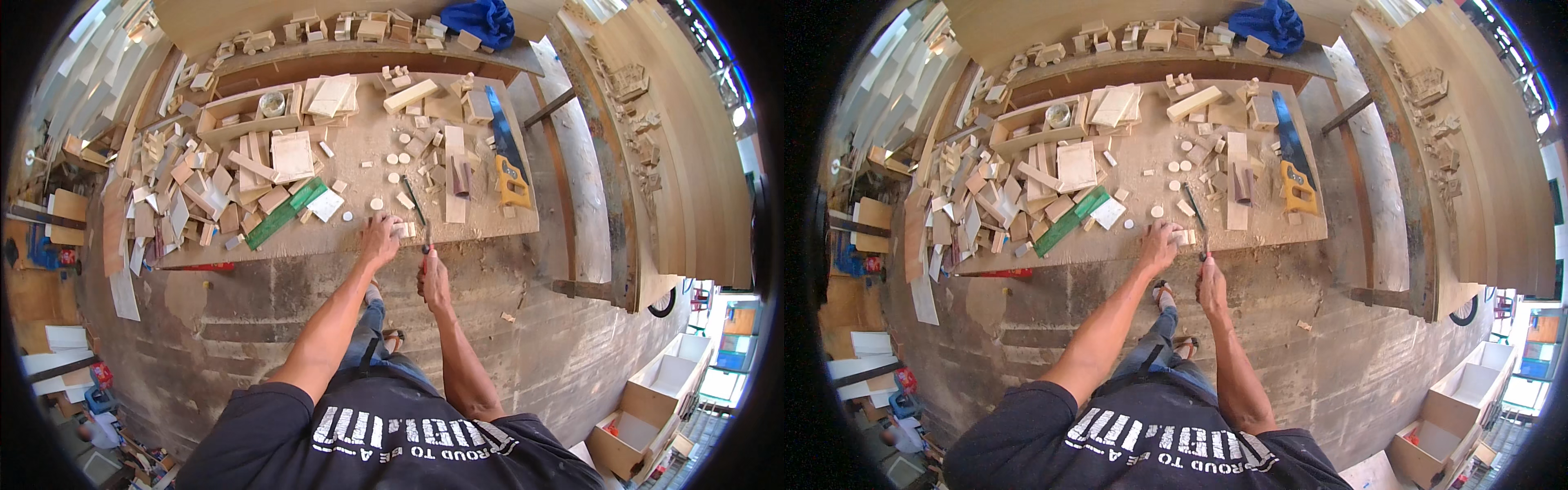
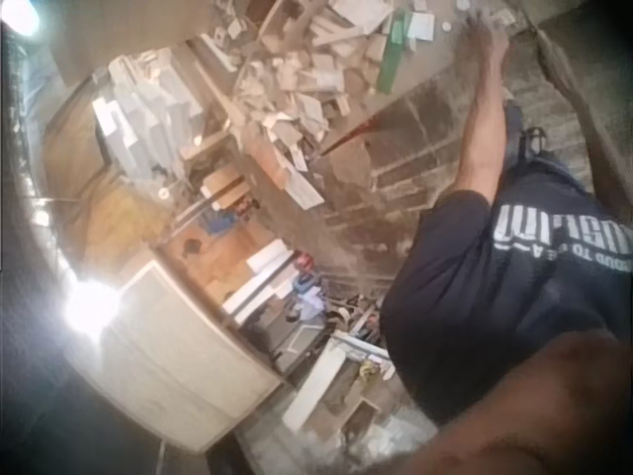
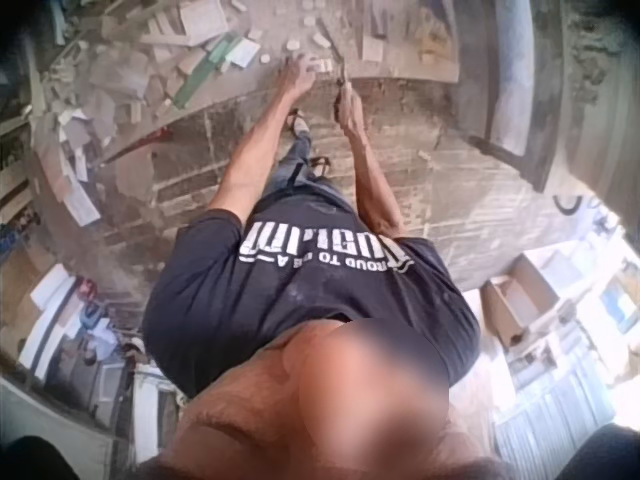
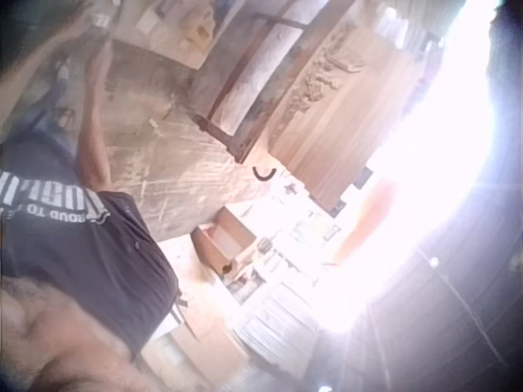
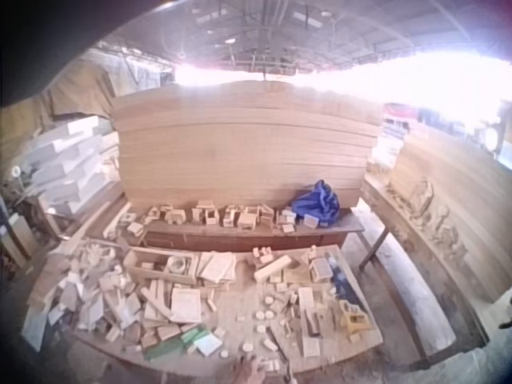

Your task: The person assembles a small wooden toy car by hand, fitting wheels and axles onto a wooden block, and then uses a hand saw to trim a piece of wood on a workbench.

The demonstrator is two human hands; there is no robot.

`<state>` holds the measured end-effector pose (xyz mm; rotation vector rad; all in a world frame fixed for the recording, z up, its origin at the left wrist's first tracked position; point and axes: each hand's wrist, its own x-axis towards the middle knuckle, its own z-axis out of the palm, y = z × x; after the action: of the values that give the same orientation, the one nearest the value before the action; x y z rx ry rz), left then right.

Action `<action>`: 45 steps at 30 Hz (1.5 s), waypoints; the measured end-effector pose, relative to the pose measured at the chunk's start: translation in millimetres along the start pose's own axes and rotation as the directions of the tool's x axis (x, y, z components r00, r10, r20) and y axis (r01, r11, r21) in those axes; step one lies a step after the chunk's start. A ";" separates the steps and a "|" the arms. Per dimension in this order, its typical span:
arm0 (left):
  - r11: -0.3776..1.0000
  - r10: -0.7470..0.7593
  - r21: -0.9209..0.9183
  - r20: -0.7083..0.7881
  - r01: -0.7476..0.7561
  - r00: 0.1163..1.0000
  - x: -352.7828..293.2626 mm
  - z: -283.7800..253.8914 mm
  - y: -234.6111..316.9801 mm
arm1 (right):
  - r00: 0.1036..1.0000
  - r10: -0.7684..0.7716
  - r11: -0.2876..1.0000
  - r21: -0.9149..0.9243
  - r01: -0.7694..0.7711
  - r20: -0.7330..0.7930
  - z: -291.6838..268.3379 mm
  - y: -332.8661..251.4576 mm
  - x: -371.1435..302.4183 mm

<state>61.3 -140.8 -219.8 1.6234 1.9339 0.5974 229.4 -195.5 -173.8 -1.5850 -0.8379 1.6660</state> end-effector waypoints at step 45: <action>0.997 -0.033 -0.064 0.129 0.041 0.991 8.5 -13.4 5.6 | 0.972 -0.234 0.892 -0.402 0.206 -0.021 22.4 39.7 10.9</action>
<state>55.7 -131.4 -207.0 1.5431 1.8283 0.5241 205.1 -208.7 -211.6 -1.7239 -1.3328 1.3263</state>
